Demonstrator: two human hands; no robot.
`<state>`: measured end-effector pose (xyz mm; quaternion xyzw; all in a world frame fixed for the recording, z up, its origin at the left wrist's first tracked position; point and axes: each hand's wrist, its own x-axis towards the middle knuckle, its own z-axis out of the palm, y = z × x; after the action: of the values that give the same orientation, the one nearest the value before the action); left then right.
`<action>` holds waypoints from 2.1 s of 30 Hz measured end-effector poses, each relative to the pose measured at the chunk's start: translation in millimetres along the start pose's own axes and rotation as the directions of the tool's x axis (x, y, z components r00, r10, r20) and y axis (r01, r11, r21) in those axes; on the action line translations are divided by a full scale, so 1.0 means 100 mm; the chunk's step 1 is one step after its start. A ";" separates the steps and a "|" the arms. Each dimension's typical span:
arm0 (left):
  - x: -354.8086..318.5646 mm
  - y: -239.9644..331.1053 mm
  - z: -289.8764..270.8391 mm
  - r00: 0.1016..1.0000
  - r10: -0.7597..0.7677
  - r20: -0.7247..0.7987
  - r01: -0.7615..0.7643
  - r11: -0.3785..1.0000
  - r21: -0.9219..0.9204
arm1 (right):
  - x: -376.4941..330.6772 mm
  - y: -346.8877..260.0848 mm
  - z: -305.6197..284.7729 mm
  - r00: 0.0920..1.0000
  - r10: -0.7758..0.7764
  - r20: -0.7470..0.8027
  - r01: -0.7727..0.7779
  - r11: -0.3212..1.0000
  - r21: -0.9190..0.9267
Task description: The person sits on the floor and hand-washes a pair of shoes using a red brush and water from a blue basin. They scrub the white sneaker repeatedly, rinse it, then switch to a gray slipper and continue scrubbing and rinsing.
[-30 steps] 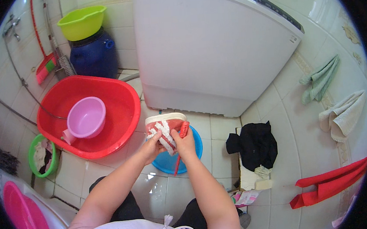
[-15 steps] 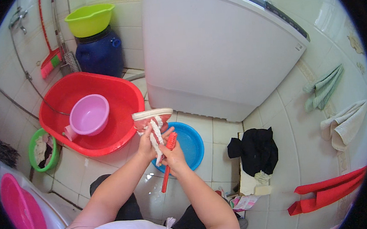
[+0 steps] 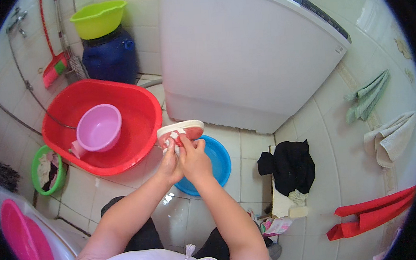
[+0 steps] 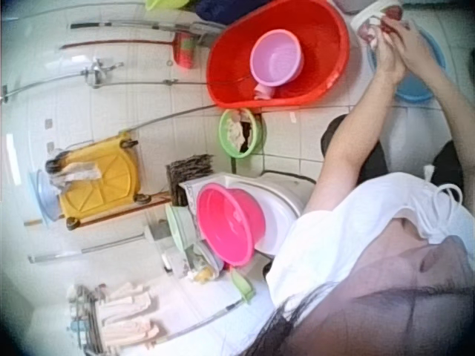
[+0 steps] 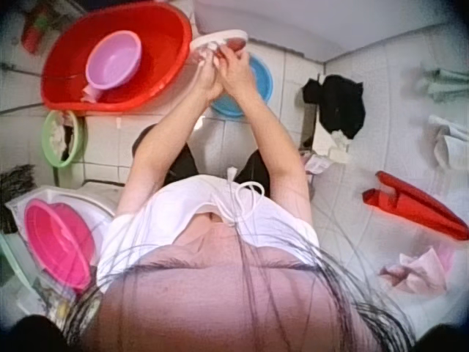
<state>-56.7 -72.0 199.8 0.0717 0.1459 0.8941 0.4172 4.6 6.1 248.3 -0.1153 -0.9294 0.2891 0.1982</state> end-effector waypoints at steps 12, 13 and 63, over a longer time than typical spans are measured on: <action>0.03 0.32 -0.04 0.968 0.083 -0.235 -0.062 0.994 0.095 | -0.02 0.17 0.00 0.984 -0.160 -0.080 0.173 0.965 0.198; 0.02 0.25 -0.04 0.966 0.062 -0.252 -0.047 0.997 0.064 | -0.02 0.12 0.08 0.974 -0.198 -0.105 0.215 0.960 0.179; -0.06 0.16 -0.12 0.957 0.070 -0.280 0.007 0.964 0.266 | 0.02 0.69 -0.40 0.862 0.440 0.253 -0.496 0.627 0.600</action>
<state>-67.1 -89.2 193.5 -0.0016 0.3218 0.8741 0.3638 27.4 81.9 238.7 -0.2651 -0.7159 0.6373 0.1051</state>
